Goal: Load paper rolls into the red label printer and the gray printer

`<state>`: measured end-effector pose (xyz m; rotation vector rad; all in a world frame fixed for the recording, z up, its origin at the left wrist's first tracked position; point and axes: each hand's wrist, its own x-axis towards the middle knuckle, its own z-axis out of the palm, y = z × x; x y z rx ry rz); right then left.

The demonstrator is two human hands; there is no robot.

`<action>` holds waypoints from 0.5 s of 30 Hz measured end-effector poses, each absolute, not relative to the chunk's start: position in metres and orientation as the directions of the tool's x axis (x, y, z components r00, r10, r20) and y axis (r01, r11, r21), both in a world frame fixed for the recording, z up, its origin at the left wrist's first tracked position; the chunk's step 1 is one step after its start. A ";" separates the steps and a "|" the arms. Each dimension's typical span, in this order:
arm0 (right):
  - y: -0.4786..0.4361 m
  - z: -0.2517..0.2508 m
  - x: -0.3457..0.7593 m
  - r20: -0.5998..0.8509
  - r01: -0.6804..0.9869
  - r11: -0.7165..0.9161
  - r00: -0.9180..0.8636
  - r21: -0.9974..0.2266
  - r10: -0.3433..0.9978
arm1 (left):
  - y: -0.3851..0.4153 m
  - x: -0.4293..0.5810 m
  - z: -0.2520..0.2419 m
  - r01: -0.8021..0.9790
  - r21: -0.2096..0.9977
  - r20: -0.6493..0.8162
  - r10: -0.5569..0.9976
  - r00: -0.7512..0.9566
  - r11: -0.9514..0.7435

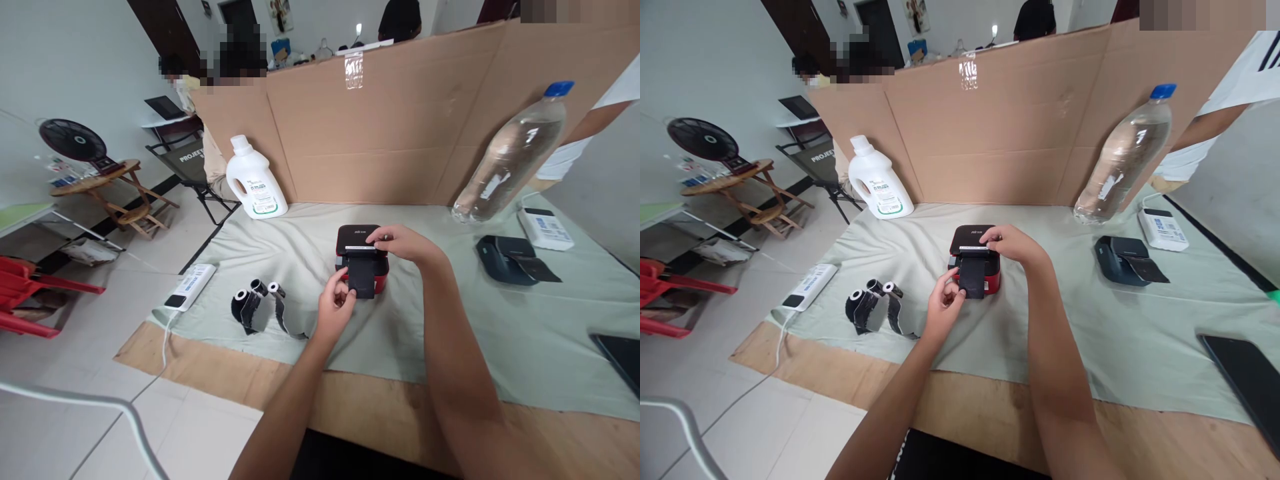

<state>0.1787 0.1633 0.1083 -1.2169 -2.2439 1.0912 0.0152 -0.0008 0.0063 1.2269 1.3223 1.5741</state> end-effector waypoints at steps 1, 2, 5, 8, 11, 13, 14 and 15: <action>0.164 0.106 0.181 -0.057 0.567 0.313 -0.541 -0.762 0.839 | -0.001 0.015 0.006 0.048 0.978 0.208 0.938 -0.276 -0.203; 0.164 0.103 0.182 -0.062 0.593 0.285 -0.495 -0.753 0.867 | 0.000 0.015 0.005 0.050 0.978 0.208 0.939 -0.276 -0.202; 0.165 0.095 0.185 -0.151 0.644 0.112 -0.339 -0.756 0.929 | 0.000 0.014 0.004 0.043 0.978 0.207 0.936 -0.283 -0.203; 0.164 0.094 0.188 -0.344 0.610 -0.070 -0.346 -0.790 0.873 | -0.002 0.015 0.005 0.043 0.979 0.204 0.936 -0.288 -0.201; 0.161 0.094 0.192 -0.409 0.526 -0.145 -0.429 -0.838 0.806 | -0.004 0.014 0.011 0.061 0.977 0.213 0.923 -0.321 -0.204; 0.158 0.092 0.194 -0.397 0.480 -0.144 -0.481 -0.865 0.782 | 0.000 0.010 0.018 0.081 0.977 0.214 0.889 -0.406 -0.198; 0.157 0.091 0.195 -0.389 0.467 -0.137 -0.501 -0.874 0.773 | 0.004 0.007 0.024 0.085 0.979 0.201 0.868 -0.454 -0.183; 0.156 0.090 0.196 -0.384 0.460 -0.130 -0.515 -0.878 0.766 | 0.011 0.003 0.029 0.083 0.985 0.175 0.853 -0.491 -0.155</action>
